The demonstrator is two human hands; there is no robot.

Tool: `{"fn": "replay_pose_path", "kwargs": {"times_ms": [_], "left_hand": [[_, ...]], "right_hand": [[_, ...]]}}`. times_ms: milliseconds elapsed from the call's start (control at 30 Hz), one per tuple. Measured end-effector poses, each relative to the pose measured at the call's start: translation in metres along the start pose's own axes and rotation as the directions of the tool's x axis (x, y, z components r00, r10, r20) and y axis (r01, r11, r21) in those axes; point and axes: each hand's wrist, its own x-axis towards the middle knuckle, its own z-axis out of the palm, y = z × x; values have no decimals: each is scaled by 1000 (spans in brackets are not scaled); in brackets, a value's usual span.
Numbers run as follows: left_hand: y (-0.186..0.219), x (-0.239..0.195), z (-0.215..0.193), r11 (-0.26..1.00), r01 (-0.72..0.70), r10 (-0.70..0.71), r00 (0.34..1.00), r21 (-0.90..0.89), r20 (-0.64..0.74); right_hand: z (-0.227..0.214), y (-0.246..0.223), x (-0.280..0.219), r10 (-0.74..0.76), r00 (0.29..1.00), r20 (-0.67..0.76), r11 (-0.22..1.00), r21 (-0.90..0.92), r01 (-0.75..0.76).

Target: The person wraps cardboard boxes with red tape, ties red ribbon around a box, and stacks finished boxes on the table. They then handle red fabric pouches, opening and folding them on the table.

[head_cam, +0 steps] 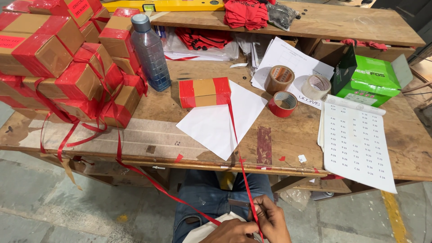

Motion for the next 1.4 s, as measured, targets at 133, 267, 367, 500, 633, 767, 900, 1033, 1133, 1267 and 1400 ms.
{"fn": "replay_pose_path", "kwargs": {"times_ms": [133,267,367,500,633,767,900,1033,1133,1267,1400], "left_hand": [[6,2,-7,1000,4,-4,1000,-11,10],[26,7,-24,996,35,-35,999,-78,5],[40,10,-35,995,47,-47,999,-92,2],[52,12,-46,991,43,-43,999,-125,3],[58,13,-50,989,91,-88,996,-120,31],[51,8,-45,995,60,-57,998,-75,40],[69,14,-62,986,115,-107,992,-117,69],[74,13,-66,989,57,-57,998,-134,3],[77,15,-66,992,87,-86,996,-94,8],[80,19,-74,994,51,-19,950,96,-311],[38,28,-70,967,216,-175,949,132,-264]], "right_hand": [[0,1,0,3,1000,3,1000,2,-3],[0,6,1,25,1000,10,999,25,-25],[-1,8,-1,36,999,16,998,45,-37],[-3,9,1,42,999,14,998,53,-42],[-6,-1,2,39,999,14,999,17,-39],[-12,-5,7,67,995,-68,976,-202,-80],[-32,11,10,104,984,-142,950,-280,-141],[-48,5,11,178,974,-140,950,-234,-207],[-53,-3,10,145,976,-159,949,-256,-183],[-54,-1,9,142,973,-180,951,-249,-184],[-56,-5,5,162,966,-199,942,-260,-211]]}}
